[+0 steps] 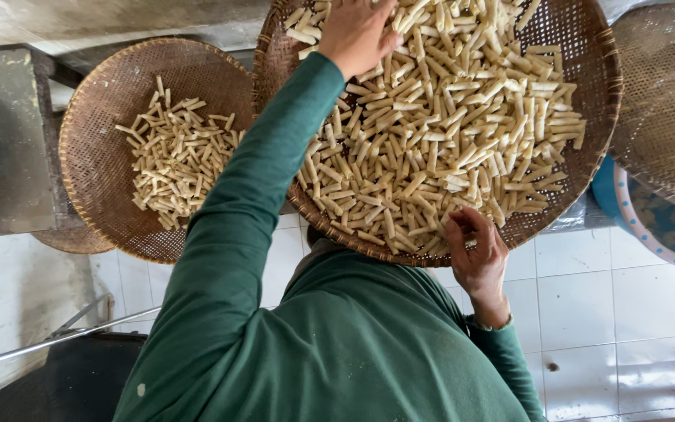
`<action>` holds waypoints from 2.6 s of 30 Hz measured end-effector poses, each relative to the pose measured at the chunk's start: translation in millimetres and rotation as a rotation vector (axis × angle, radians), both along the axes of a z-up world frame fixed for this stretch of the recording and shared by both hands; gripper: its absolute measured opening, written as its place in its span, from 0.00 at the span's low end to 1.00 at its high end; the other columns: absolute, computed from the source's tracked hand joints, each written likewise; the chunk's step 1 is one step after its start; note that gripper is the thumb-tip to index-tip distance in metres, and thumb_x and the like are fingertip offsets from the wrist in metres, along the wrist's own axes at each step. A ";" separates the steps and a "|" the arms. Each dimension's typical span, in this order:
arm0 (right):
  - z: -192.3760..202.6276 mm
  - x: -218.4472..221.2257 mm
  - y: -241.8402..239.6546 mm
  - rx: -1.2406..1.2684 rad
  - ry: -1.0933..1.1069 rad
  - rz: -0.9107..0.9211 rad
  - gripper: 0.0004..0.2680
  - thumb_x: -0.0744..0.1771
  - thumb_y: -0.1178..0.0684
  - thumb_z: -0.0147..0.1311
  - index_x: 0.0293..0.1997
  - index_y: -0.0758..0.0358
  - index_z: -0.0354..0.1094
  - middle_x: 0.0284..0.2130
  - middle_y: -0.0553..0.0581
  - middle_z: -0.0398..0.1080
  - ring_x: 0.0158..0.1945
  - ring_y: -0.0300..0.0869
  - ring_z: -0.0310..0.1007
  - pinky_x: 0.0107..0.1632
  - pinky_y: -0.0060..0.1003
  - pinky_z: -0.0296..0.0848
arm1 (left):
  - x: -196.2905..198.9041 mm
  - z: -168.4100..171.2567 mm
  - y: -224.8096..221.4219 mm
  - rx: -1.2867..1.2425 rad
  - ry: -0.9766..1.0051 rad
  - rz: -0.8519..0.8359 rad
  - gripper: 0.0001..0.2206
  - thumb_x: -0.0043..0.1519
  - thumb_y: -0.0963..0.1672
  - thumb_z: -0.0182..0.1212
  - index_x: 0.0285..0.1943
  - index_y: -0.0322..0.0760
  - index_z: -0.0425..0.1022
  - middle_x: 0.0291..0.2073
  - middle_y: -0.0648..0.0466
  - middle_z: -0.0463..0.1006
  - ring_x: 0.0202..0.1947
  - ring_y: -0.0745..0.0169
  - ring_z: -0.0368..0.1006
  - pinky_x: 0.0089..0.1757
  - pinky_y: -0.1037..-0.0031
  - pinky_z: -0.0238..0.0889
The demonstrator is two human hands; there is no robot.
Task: The person picks up small cylindrical food items from a large woven basket, handles them to remove small fragments or debris, and places the sorted items into a smaller woven basket.
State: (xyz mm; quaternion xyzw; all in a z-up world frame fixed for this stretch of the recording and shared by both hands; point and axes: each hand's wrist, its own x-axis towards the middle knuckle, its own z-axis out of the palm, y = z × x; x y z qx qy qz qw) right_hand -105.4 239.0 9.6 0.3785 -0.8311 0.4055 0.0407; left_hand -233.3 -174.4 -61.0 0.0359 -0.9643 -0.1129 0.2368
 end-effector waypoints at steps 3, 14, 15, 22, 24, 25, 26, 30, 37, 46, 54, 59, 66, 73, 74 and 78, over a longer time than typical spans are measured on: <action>-1.3 -15.9 7.7 -0.087 0.054 0.048 0.13 0.71 0.60 0.60 0.61 0.69 0.62 0.46 0.62 0.77 0.46 0.45 0.81 0.48 0.36 0.83 | 6.8 6.6 33.5 -0.096 0.028 0.058 0.23 0.58 0.50 0.65 0.59 0.33 0.73 0.61 0.32 0.69 0.58 0.36 0.67 0.54 0.43 0.62; -0.3 -88.2 8.0 -0.073 0.145 -0.020 0.12 0.74 0.62 0.55 0.65 0.68 0.58 0.46 0.62 0.77 0.46 0.44 0.80 0.48 0.36 0.83 | 45.0 4.5 68.3 0.018 0.012 0.074 0.06 0.69 0.44 0.63 0.47 0.35 0.75 0.49 0.44 0.73 0.52 0.48 0.70 0.52 0.53 0.66; -0.9 -89.1 5.5 -0.079 0.154 0.003 0.12 0.73 0.62 0.55 0.64 0.68 0.59 0.45 0.63 0.77 0.44 0.43 0.80 0.46 0.36 0.84 | 30.6 3.8 65.0 -0.038 0.037 0.083 0.08 0.66 0.42 0.62 0.51 0.34 0.75 0.50 0.44 0.73 0.53 0.48 0.70 0.52 0.53 0.66; -3.9 -70.9 -3.9 -0.108 0.094 -0.005 0.13 0.72 0.62 0.57 0.65 0.67 0.60 0.46 0.62 0.77 0.46 0.44 0.81 0.49 0.36 0.83 | -38.4 7.4 41.5 -0.172 -0.048 0.048 0.13 0.49 0.37 0.64 0.42 0.42 0.80 0.53 0.41 0.75 0.52 0.45 0.71 0.48 0.44 0.67; -2.7 -62.0 -0.2 -0.120 0.061 -0.057 0.14 0.71 0.62 0.58 0.65 0.68 0.61 0.46 0.63 0.77 0.46 0.44 0.80 0.50 0.37 0.80 | -40.3 8.5 35.0 -0.166 -0.070 -0.045 0.11 0.50 0.36 0.64 0.40 0.43 0.81 0.53 0.43 0.75 0.53 0.47 0.72 0.49 0.44 0.67; -2.2 -60.6 1.7 -0.138 0.015 -0.071 0.14 0.71 0.62 0.58 0.65 0.68 0.61 0.46 0.63 0.77 0.47 0.44 0.80 0.51 0.36 0.80 | -39.8 8.2 31.6 -0.108 -0.108 -0.100 0.11 0.55 0.36 0.64 0.45 0.40 0.81 0.53 0.43 0.76 0.53 0.47 0.72 0.49 0.47 0.67; -2.3 -57.5 3.2 -0.157 -0.033 -0.086 0.14 0.72 0.62 0.58 0.65 0.68 0.61 0.47 0.62 0.77 0.47 0.43 0.80 0.52 0.35 0.80 | -37.5 6.7 28.7 -0.049 -0.149 -0.154 0.11 0.60 0.35 0.64 0.49 0.37 0.80 0.52 0.43 0.76 0.53 0.47 0.73 0.48 0.50 0.68; -3.1 -52.8 5.0 -0.296 -0.215 -0.050 0.13 0.73 0.62 0.56 0.65 0.68 0.61 0.49 0.61 0.77 0.51 0.42 0.79 0.55 0.36 0.81 | -31.2 -1.2 25.0 -0.110 -0.008 -0.233 0.17 0.61 0.34 0.64 0.58 0.41 0.80 0.47 0.49 0.79 0.52 0.53 0.74 0.53 0.51 0.67; -0.3 -48.8 -5.5 -0.538 -0.580 0.163 0.10 0.73 0.59 0.55 0.62 0.65 0.65 0.49 0.61 0.76 0.50 0.41 0.80 0.53 0.34 0.81 | -21.1 2.1 37.3 -0.138 0.011 -0.197 0.15 0.59 0.37 0.64 0.54 0.42 0.79 0.44 0.48 0.80 0.46 0.52 0.76 0.48 0.58 0.70; 30.0 -44.4 -23.0 -0.585 -0.611 0.165 0.09 0.72 0.61 0.56 0.59 0.67 0.68 0.51 0.60 0.76 0.51 0.40 0.78 0.53 0.32 0.81 | 87.5 78.9 83.3 1.279 -0.063 -0.629 0.11 0.71 0.41 0.59 0.61 0.35 0.73 0.50 0.50 0.79 0.46 0.63 0.82 0.46 0.72 0.82; 48.5 -12.4 -75.4 -0.564 -0.692 0.310 0.11 0.73 0.64 0.55 0.65 0.69 0.67 0.54 0.52 0.68 0.48 0.34 0.71 0.52 0.26 0.74 | 179.6 103.7 133.8 1.295 0.131 -0.592 0.14 0.72 0.40 0.62 0.67 0.42 0.75 0.51 0.56 0.77 0.41 0.73 0.75 0.41 0.82 0.75; 53.3 5.0 -95.1 -0.593 -0.690 0.323 0.10 0.73 0.67 0.53 0.63 0.69 0.67 0.58 0.52 0.67 0.52 0.35 0.71 0.57 0.28 0.75 | 201.0 101.8 136.2 1.378 0.239 -0.594 0.15 0.74 0.39 0.63 0.69 0.43 0.74 0.52 0.59 0.74 0.43 0.77 0.73 0.42 0.84 0.73; 50.9 14.8 -103.7 -0.592 -0.678 0.369 0.11 0.73 0.68 0.52 0.64 0.69 0.68 0.59 0.54 0.67 0.56 0.37 0.72 0.60 0.31 0.76 | 213.7 96.4 136.6 1.255 0.304 -0.461 0.14 0.72 0.40 0.64 0.66 0.43 0.74 0.51 0.59 0.74 0.38 0.77 0.71 0.37 0.83 0.70; 43.5 20.9 -112.0 -0.728 -0.865 0.379 0.09 0.74 0.64 0.50 0.62 0.69 0.69 0.57 0.58 0.72 0.58 0.41 0.74 0.67 0.40 0.75 | 215.3 96.3 144.0 1.076 0.413 -0.361 0.12 0.72 0.41 0.65 0.64 0.42 0.74 0.53 0.56 0.75 0.42 0.73 0.77 0.43 0.80 0.79; 42.9 21.7 -112.7 -0.744 -0.882 0.393 0.09 0.74 0.63 0.49 0.62 0.69 0.68 0.57 0.59 0.72 0.60 0.42 0.73 0.68 0.41 0.74 | 215.9 97.0 144.9 1.053 0.424 -0.345 0.12 0.72 0.41 0.65 0.63 0.41 0.74 0.54 0.55 0.75 0.43 0.71 0.78 0.46 0.78 0.80; 41.3 23.1 -112.0 -0.785 -0.957 0.409 0.08 0.75 0.64 0.47 0.61 0.69 0.68 0.59 0.62 0.72 0.64 0.45 0.73 0.72 0.44 0.72 | 220.2 99.8 145.9 0.938 0.461 -0.295 0.12 0.73 0.42 0.66 0.63 0.40 0.73 0.51 0.55 0.77 0.46 0.68 0.77 0.46 0.77 0.76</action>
